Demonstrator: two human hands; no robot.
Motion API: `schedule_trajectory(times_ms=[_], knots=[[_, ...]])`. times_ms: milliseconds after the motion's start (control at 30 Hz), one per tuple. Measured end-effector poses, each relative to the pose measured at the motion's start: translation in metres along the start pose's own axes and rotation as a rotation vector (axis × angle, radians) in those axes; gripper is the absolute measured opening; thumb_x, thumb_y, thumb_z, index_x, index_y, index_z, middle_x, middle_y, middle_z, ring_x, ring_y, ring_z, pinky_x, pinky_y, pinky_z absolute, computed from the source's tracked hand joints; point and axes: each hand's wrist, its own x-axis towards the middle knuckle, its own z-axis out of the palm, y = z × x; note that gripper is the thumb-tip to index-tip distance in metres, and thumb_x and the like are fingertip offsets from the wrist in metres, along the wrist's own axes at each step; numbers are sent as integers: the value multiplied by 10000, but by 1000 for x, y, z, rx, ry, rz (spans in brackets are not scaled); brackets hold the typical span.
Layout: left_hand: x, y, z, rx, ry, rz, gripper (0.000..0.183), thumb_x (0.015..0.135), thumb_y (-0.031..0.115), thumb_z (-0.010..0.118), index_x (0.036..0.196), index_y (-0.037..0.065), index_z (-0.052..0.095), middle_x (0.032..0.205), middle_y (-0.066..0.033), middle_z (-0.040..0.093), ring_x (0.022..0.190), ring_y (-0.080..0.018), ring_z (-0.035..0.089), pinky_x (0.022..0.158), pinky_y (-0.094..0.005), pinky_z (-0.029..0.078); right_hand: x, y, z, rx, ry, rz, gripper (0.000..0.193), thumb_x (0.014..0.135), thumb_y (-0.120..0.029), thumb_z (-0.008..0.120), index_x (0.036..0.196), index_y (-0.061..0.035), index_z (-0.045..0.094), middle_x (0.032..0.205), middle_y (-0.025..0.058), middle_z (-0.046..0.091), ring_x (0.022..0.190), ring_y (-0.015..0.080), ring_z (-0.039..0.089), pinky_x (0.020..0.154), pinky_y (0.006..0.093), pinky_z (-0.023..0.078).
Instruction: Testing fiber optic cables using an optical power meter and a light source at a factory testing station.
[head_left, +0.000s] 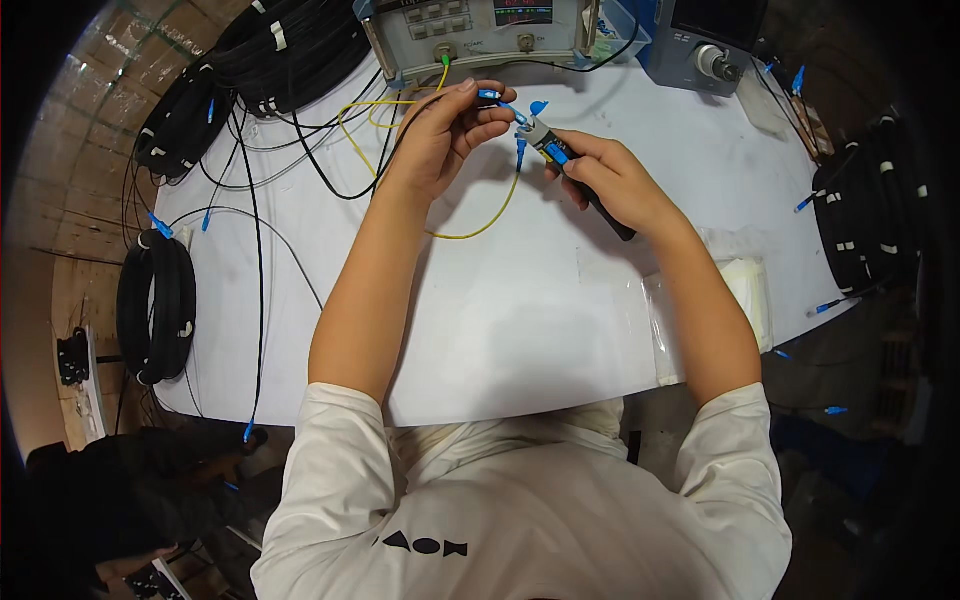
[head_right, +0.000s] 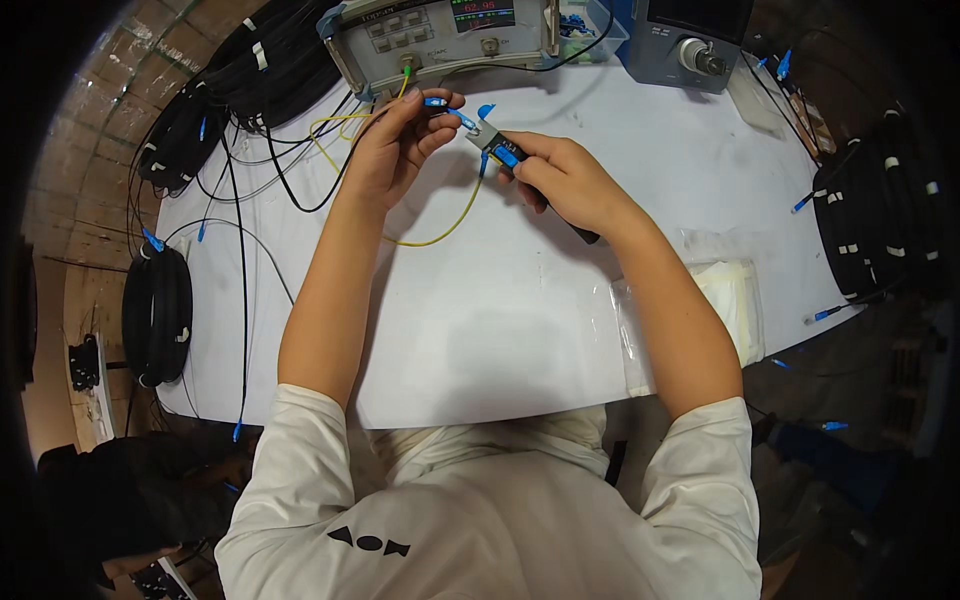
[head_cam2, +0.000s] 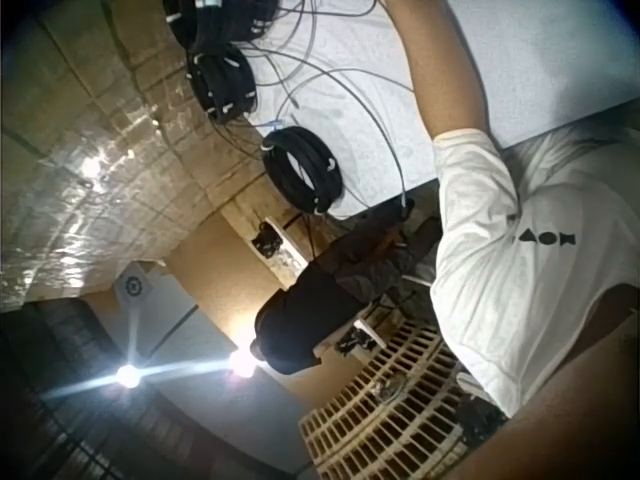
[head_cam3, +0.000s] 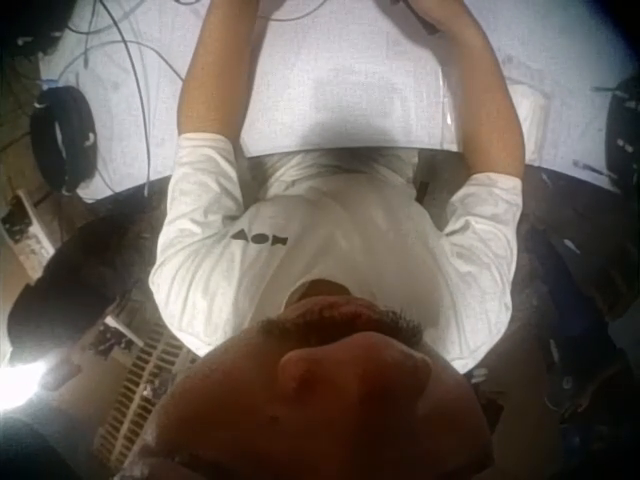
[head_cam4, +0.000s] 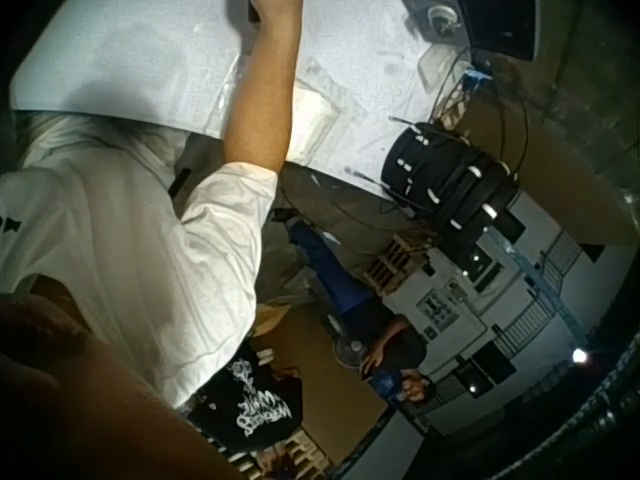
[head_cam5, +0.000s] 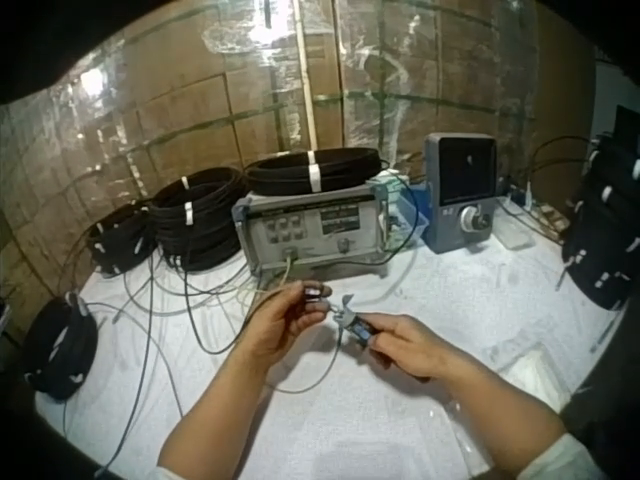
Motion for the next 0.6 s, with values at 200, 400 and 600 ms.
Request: schedule_trajectory(times_ms=[200,400,600], knots=[[-2,4,-2,109,-65,-10,346,1021,200,494,1179,-96,576,1134,-191,663,952,-198,701,841,-271,599,-2,3,-1,-104,-24,-45,482,944,-75,447,1419,-3,479,982,27,619,702,83,515,625,250,463],[-3,3,-7,92,-105,-44,326,1018,178,493,1183,-89,581,1133,-189,664,970,-198,699,841,-270,596,-5,-1,9,26,-13,-41,433,954,-82,451,1377,-19,519,944,12,622,676,80,504,630,245,463],[-1,1,-2,99,-25,1,359,1005,208,530,1209,-83,588,1118,-163,671,961,-202,694,834,-275,587,2,8,0,137,12,0,446,956,-71,451,1395,-11,500,989,27,638,704,74,525,629,239,474]])
